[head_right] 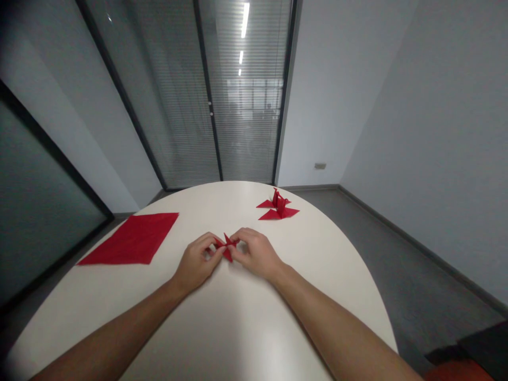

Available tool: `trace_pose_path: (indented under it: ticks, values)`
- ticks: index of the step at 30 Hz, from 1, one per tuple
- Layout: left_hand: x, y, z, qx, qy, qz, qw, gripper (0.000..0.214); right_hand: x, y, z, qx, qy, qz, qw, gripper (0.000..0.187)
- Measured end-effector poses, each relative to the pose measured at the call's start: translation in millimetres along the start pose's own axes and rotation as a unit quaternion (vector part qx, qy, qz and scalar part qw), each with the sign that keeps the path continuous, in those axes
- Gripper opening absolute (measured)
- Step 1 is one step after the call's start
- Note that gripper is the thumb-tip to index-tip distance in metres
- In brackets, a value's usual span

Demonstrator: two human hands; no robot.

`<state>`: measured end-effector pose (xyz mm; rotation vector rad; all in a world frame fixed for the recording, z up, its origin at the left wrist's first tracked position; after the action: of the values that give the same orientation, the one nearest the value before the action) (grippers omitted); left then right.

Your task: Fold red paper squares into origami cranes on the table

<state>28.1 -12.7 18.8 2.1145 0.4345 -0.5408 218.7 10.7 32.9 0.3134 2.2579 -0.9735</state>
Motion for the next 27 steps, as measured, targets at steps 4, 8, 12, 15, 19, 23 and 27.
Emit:
trace_pose_path:
  ticks: [4, 8, 12, 15, 19, 23, 27]
  values:
    - [1.8, 2.1, 0.0, 0.006, -0.003, -0.015, 1.000, 0.008, 0.9, -2.5, -0.4, 0.000, -0.007, 0.004, 1.000, 0.003]
    - [1.7, 5.0, -0.4, 0.004, -0.002, -0.020, 1.000, 0.010, 1.8, -3.6, -0.6, 0.000, -0.013, 0.008, 1.000, 0.004]
    - [2.1, 6.0, -0.5, -0.001, -0.003, -0.024, 1.000, 0.009, 1.5, -3.9, -0.6, 0.006, -0.021, 0.004, 1.000, 0.004]
    - [2.5, 5.3, -0.4, -0.003, -0.003, -0.031, 1.000, 0.008, 0.7, -4.1, -0.6, 0.007, -0.022, 0.003, 1.000, 0.004]
    - [2.2, 4.5, -0.1, 0.000, -0.010, -0.031, 0.999, 0.009, 0.2, -4.4, -0.7, 0.006, -0.020, 0.004, 1.000, 0.004]
    - [1.4, 3.4, -0.1, -0.002, -0.011, -0.027, 1.000, 0.008, 0.0, -4.1, -1.1, 0.002, -0.018, 0.001, 1.000, 0.007]
    - [1.0, 1.0, -0.4, -0.001, -0.003, -0.022, 1.000, 0.008, -0.2, -1.1, -0.6, 0.012, -0.012, 0.009, 1.000, 0.012]
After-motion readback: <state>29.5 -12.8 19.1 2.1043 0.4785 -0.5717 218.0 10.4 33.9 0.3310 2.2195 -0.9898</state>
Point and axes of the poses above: each hand's wrist, its own z-axis away from the middle knuckle, its own x-axis out of the palm, y = z × x, the point moved 1 cm from there along -z, towards the middle knuckle, and after that the axes turned 3 degrees about z, right-handed, at the moved point
